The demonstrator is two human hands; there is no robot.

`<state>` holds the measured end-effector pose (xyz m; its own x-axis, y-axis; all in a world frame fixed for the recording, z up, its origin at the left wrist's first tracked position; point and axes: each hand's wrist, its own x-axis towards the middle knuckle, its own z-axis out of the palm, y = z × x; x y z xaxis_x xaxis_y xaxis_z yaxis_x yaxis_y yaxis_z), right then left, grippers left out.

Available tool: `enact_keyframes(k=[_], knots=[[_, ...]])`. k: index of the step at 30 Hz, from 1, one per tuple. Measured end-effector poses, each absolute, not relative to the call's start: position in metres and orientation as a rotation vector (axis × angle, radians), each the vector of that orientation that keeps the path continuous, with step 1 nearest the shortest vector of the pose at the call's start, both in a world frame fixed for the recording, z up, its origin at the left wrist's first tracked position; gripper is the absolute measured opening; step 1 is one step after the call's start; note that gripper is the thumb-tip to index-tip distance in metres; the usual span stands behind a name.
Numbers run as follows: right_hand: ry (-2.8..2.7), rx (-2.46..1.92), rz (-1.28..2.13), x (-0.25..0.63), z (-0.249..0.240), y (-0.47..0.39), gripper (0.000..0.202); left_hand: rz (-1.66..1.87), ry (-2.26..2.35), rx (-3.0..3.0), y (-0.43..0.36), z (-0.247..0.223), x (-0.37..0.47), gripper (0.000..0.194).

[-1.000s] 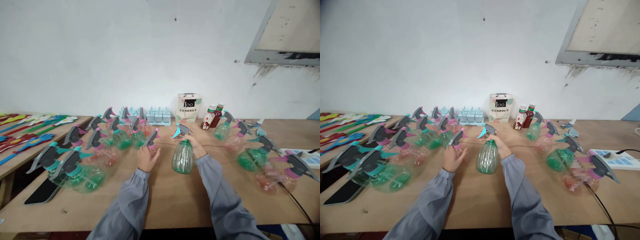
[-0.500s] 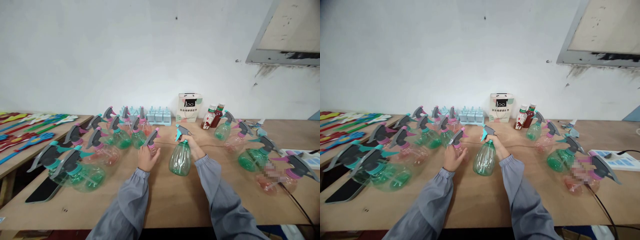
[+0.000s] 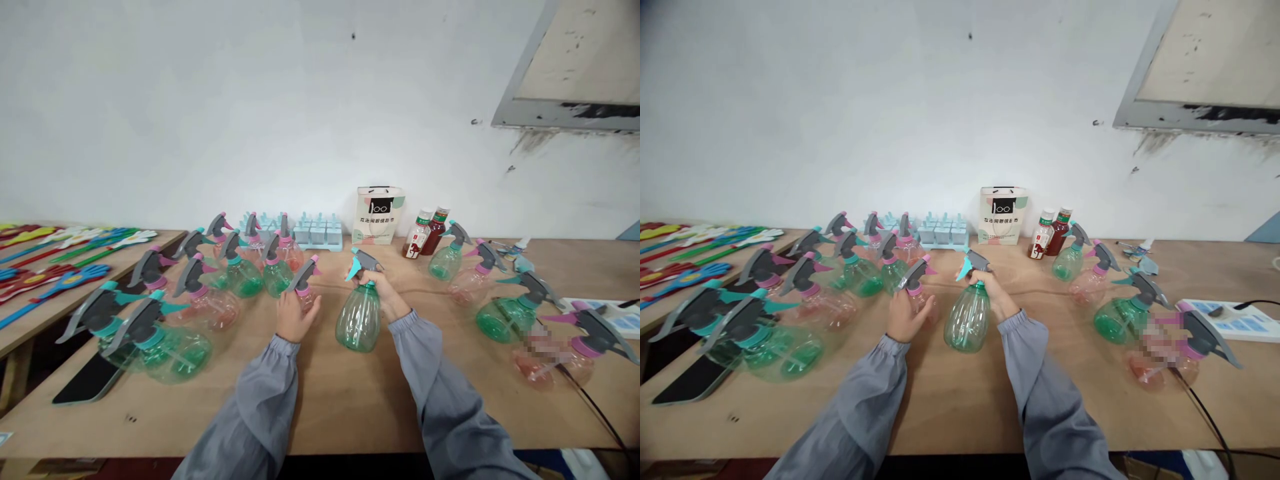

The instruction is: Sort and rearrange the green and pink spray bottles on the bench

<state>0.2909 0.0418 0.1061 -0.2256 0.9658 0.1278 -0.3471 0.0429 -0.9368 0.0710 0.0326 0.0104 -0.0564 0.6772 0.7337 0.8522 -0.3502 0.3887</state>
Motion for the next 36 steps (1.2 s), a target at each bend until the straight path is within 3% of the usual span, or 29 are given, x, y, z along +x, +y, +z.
enact_keyframes(k=[4,10,23,31,36], knots=[[-1.209,-0.767,1.556,0.291,0.107,0.037,0.030,-1.360,-1.674,-2.010,0.033,0.011,0.071,0.037],[-1.172,-0.779,1.440,0.291,0.106,0.041,0.014,-1.339,-1.676,-2.013,0.032,0.011,0.071,0.038],[-1.056,-0.731,1.478,0.293,0.112,0.042,0.025,-1.364,-1.694,-2.035,0.033,0.012,0.071,0.038],[-1.079,-1.081,0.625,0.350,0.098,0.053,0.028,-1.376,-1.651,-2.043,0.032,0.012,0.070,0.042],[-1.017,-1.137,0.276,0.404,0.082,0.052,0.033,-1.390,-1.639,-2.052,0.033,0.011,0.070,0.041]])
